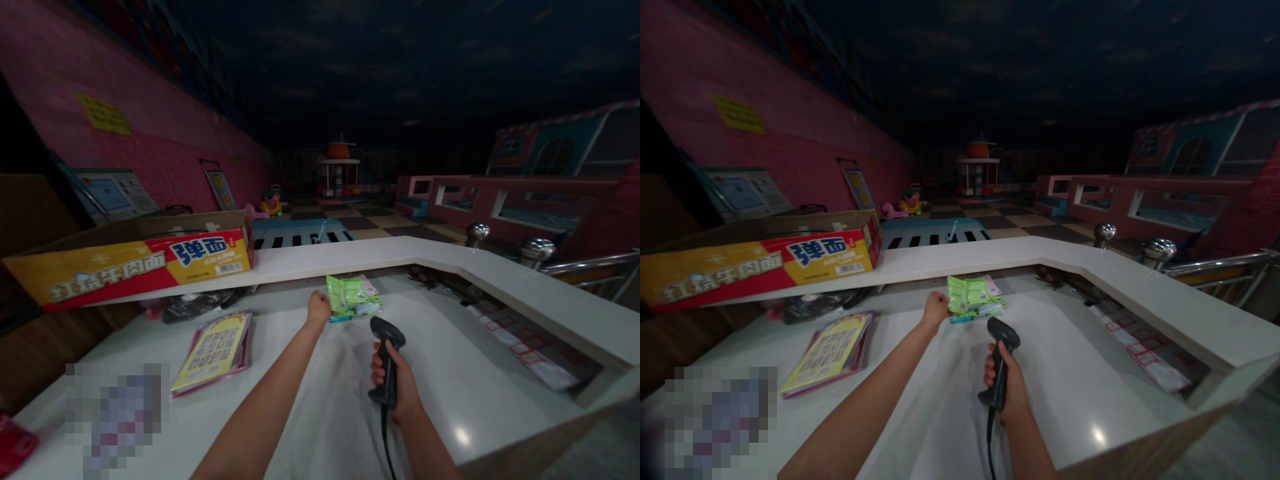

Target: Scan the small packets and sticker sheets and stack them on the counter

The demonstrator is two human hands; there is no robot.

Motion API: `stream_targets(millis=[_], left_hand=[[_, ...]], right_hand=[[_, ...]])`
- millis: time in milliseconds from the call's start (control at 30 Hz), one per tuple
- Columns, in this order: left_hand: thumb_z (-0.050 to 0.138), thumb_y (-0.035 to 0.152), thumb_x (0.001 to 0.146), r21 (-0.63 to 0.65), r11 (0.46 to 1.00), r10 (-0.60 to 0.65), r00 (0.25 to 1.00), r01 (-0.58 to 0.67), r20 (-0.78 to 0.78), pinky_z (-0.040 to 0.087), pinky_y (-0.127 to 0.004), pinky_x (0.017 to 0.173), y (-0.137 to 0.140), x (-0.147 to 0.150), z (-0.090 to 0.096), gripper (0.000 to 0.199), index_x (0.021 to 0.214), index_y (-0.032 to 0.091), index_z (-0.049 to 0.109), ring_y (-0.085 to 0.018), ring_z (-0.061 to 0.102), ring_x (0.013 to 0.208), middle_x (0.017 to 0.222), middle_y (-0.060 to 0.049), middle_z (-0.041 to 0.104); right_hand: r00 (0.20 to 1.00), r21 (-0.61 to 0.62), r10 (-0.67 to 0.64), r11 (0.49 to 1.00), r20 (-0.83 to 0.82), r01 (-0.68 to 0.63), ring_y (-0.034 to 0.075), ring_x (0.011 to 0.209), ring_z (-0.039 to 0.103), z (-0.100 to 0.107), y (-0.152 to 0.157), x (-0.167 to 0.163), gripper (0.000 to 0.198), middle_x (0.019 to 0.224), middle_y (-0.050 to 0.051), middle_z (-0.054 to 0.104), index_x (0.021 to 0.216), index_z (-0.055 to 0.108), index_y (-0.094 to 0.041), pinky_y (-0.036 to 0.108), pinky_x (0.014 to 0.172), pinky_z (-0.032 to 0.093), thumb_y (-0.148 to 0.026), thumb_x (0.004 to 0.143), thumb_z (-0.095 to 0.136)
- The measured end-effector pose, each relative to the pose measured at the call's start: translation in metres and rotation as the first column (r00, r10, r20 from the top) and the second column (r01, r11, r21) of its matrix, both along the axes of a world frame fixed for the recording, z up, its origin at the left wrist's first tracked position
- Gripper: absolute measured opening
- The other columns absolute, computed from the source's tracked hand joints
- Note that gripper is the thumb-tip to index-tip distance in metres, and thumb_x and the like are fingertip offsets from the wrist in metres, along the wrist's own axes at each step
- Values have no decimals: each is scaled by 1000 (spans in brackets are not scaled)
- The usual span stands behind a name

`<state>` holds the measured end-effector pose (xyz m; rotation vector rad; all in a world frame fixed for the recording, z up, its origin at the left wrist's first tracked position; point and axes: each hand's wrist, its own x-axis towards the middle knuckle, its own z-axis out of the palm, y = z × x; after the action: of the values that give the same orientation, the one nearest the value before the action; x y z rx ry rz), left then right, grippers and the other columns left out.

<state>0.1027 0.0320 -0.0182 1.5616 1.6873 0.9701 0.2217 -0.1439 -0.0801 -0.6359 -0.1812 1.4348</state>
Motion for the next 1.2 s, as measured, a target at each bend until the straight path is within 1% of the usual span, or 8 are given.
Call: stream_targets(millis=[67, 167, 333, 467, 567, 833, 1033, 1200], left_hand=[[46, 13, 81, 16, 1000, 8, 994, -9, 108, 56, -27, 60, -17, -29, -13, 10, 85, 14, 56, -14, 64, 69, 75, -2, 64], [51, 20, 78, 116, 993, -46, 903, -4, 428, 58, -31, 56, -43, -78, -41, 7, 75, 18, 44, -12, 59, 66, 71, 3, 53], [54, 35, 77, 223, 973, -61, 866, -59, 496, 58, -33, 54, -70, -128, -78, 19, 77, 20, 41, -12, 54, 66, 74, 3, 46], [46, 36, 80, 276, 959, -82, 883, -56, 463, 58, -32, 56, -74, -133, -87, 17, 79, 21, 40, -13, 52, 67, 74, 3, 45], [43, 35, 81, 277, 960, -80, 903, -44, 422, 56, -30, 55, -73, -131, -86, 14, 79, 21, 39, -13, 51, 66, 74, 2, 44], [40, 25, 80, 343, 935, -6, 965, -87, 263, 53, -27, 60, -75, -133, -78, 6, 74, 22, 40, -13, 49, 65, 70, 1, 44], [42, 36, 83, 278, 959, -84, 884, -54, 460, 56, -29, 54, -76, -131, -82, 15, 80, 21, 40, -13, 54, 67, 77, 2, 47], [40, 32, 85, 271, 954, -5, 898, -128, 440, 56, -32, 58, -76, -133, -84, 11, 85, 21, 42, -15, 56, 66, 77, 1, 50]], right_hand=[[1000, 15, 12, 1000, 19, -12, 4, 39, 38, 0, -2, 0, 40, 52, -7, 48, 84, 59, -16, 14, 35, 30, -44, 64, 80], [994, 17, 62, 998, 92, -64, 4, 38, 38, 1, -5, -3, 40, 52, -7, 48, 85, 59, -17, 14, 34, 30, -46, 66, 79], [936, -37, 157, 987, 314, -154, 5, 34, 38, 10, -11, -21, 43, 49, -7, 49, 86, 58, -17, 15, 31, 28, -54, 69, 74], [818, -98, 222, 975, 531, -200, 8, 32, 42, 20, -24, -48, 46, 48, -6, 52, 93, 57, -18, 18, 29, 31, -58, 72, 70], [759, -122, 251, 967, 601, -222, 9, 32, 44, 24, -34, -64, 46, 48, -6, 53, 94, 57, -19, 18, 28, 32, -58, 72, 69], [747, -159, 261, 965, 612, -207, 8, 31, 43, 28, -39, -74, 44, 47, -7, 52, 85, 54, -21, 16, 28, 29, -59, 69, 70], [730, -173, 254, 967, 634, -186, 9, 30, 43, 28, -32, -74, 44, 46, -6, 52, 82, 54, -21, 18, 27, 32, -60, 70, 68], [785, -180, 223, 973, 578, -145, 10, 32, 45, 20, -18, -54, 41, 47, -5, 53, 85, 56, -20, 19, 28, 33, -56, 71, 70]])
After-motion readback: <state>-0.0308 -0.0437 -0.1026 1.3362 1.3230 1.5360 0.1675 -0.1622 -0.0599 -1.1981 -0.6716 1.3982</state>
